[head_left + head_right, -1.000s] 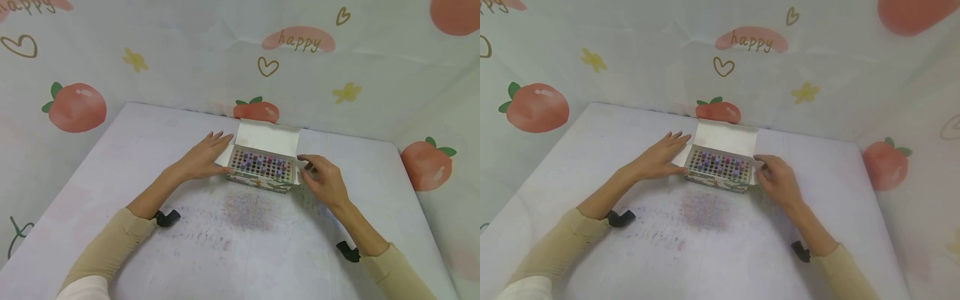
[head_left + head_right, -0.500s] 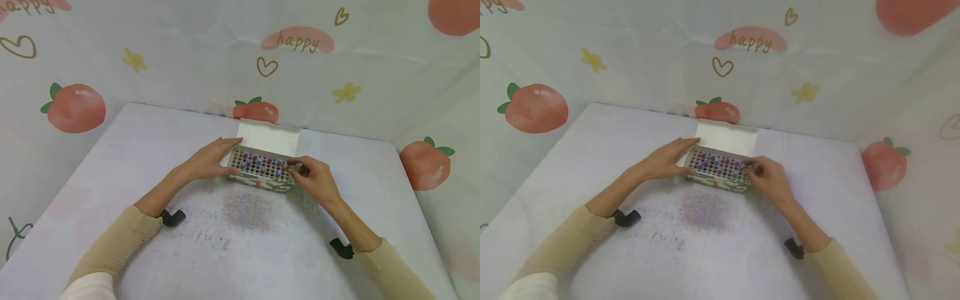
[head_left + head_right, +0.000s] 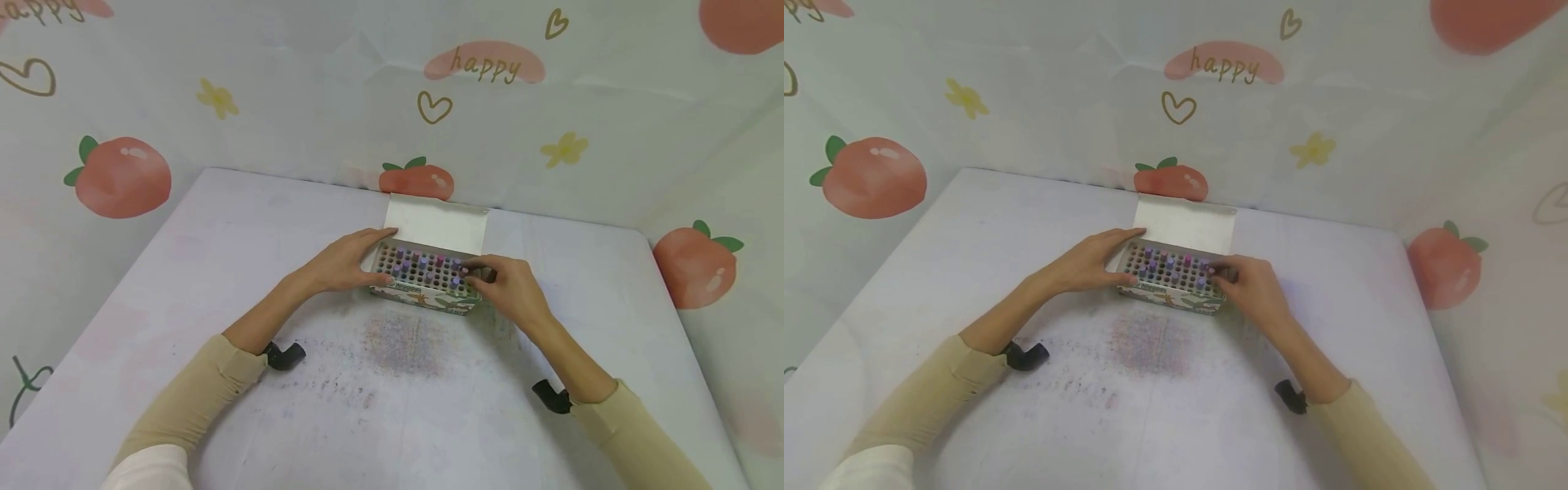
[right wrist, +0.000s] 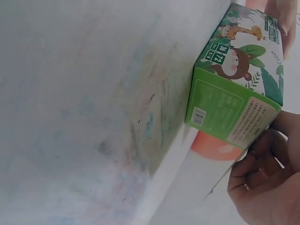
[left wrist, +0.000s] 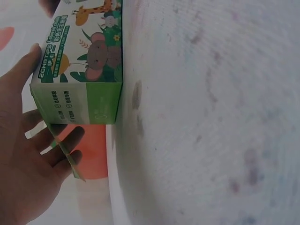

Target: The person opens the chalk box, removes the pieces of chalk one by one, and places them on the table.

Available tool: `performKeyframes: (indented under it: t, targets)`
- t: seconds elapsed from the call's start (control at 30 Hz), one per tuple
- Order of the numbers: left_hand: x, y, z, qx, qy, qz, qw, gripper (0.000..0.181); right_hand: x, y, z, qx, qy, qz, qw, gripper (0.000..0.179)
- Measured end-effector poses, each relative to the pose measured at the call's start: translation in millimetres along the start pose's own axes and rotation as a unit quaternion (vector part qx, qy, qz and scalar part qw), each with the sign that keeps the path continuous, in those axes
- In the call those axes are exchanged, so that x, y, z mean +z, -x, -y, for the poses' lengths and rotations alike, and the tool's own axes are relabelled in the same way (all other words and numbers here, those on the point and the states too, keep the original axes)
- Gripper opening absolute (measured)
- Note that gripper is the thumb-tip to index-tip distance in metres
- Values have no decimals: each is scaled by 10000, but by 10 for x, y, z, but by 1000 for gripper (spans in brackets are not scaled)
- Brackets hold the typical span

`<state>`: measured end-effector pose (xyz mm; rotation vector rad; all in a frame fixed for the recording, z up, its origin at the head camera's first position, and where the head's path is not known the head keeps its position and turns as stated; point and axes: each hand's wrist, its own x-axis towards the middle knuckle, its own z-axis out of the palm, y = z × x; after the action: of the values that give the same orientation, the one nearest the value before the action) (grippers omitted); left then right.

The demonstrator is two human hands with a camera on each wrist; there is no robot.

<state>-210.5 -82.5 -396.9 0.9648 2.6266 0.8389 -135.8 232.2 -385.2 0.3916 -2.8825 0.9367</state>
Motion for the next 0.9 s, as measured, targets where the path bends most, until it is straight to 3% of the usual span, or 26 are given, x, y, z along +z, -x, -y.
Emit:
performKeyframes:
  t: [0.1,0.2,0.4,0.9]
  targets:
    - [-5,8,-8,-20,72,13,10000,91,2,-29,34,153,46,120,9998,22]
    - [0,12,4,-24,141,11,9999,92,13,-51,66,58,128,104,9998,22]
    - [10,9,14,2,250,33,9997,91,42,-71,80,-208,221,-169,9994,19]
    - [12,9,16,-25,374,56,9993,92,126,-34,28,43,-131,-711,9974,20]
